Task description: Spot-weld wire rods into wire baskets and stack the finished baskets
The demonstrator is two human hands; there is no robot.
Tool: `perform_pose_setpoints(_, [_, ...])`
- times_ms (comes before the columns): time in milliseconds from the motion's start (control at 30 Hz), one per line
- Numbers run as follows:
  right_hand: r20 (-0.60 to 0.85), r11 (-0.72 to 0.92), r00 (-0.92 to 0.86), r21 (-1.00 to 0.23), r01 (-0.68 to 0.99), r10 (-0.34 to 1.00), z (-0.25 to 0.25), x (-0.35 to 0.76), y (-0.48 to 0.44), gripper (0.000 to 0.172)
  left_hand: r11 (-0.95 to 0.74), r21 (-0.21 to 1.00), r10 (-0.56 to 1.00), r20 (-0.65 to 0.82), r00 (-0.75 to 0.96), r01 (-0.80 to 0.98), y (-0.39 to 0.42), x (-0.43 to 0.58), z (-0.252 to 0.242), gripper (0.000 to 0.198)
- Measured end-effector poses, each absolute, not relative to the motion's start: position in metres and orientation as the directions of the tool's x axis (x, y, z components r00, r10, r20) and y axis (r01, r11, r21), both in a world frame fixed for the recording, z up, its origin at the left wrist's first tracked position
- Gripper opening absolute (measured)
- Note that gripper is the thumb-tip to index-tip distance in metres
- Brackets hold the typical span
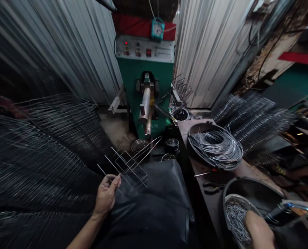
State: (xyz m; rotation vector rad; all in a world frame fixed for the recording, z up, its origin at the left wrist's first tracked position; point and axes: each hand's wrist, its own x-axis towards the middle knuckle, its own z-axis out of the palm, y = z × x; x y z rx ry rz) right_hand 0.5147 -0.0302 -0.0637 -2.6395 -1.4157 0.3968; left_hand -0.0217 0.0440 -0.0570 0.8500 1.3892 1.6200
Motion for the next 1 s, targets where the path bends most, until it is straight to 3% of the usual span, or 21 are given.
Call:
perform_pose_setpoints(33, [-0.227,-0.634,0.595,-0.183,0.752,0.771,-0.053,0.494,-0.02,0.008,-0.04,0.987,0.898,-0.032,-0.438,-0.154,0.045,-0.02,-0.061,0.023])
perform_pose_setpoints(67, [-0.242,-0.613,0.567,-0.219,0.759,0.788,-0.041,0.467,-0.006,0.01,-0.026,0.988,0.896,-0.044,-0.442,-0.151,0.045,-0.019,-0.064,0.024])
perform_pose_setpoints(133, [-0.176,-0.388,0.348,-0.498,0.775,0.921,-0.021,0.402,0.027,0.021,-0.007,0.99,0.892,-0.056,-0.448,-0.138,0.045,-0.016,-0.069,0.026])
perform_pose_setpoints(200, [-0.13,-0.178,0.122,-0.752,0.635,0.984,-0.01,0.332,0.063,0.03,0.0,0.992,0.895,-0.055,-0.442,-0.124,0.042,-0.014,-0.072,0.027])
perform_pose_setpoints(300, [-0.137,-0.099,-0.096,-0.94,0.327,0.986,-0.007,0.244,0.108,0.031,0.003,0.993,0.903,-0.053,-0.426,-0.117,0.037,-0.014,-0.075,0.026])
perform_pose_setpoints(433, [-0.101,-0.093,-0.232,-0.995,0.045,0.968,-0.009,0.185,0.134,0.03,-0.017,0.987,0.902,-0.054,-0.428,-0.161,0.032,-0.02,-0.076,0.023])
perform_pose_setpoints(633, [-0.057,-0.093,-0.203,-0.98,-0.174,0.978,-0.008,0.168,0.14,0.029,-0.049,0.986,0.913,-0.021,-0.407,-0.16,0.038,-0.026,-0.069,0.023])
perform_pose_setpoints(767, [-0.029,-0.066,-0.193,-0.979,-0.192,0.981,-0.008,0.165,0.146,0.029,-0.028,0.986,0.936,-0.033,-0.351,-0.166,0.043,-0.027,-0.068,0.024])
perform_pose_setpoints(1000, [0.038,0.032,-0.185,-0.999,-0.039,0.982,-0.01,0.166,0.151,0.031,0.031,0.987,0.94,-0.083,-0.332,-0.159,0.045,-0.028,-0.07,0.027])
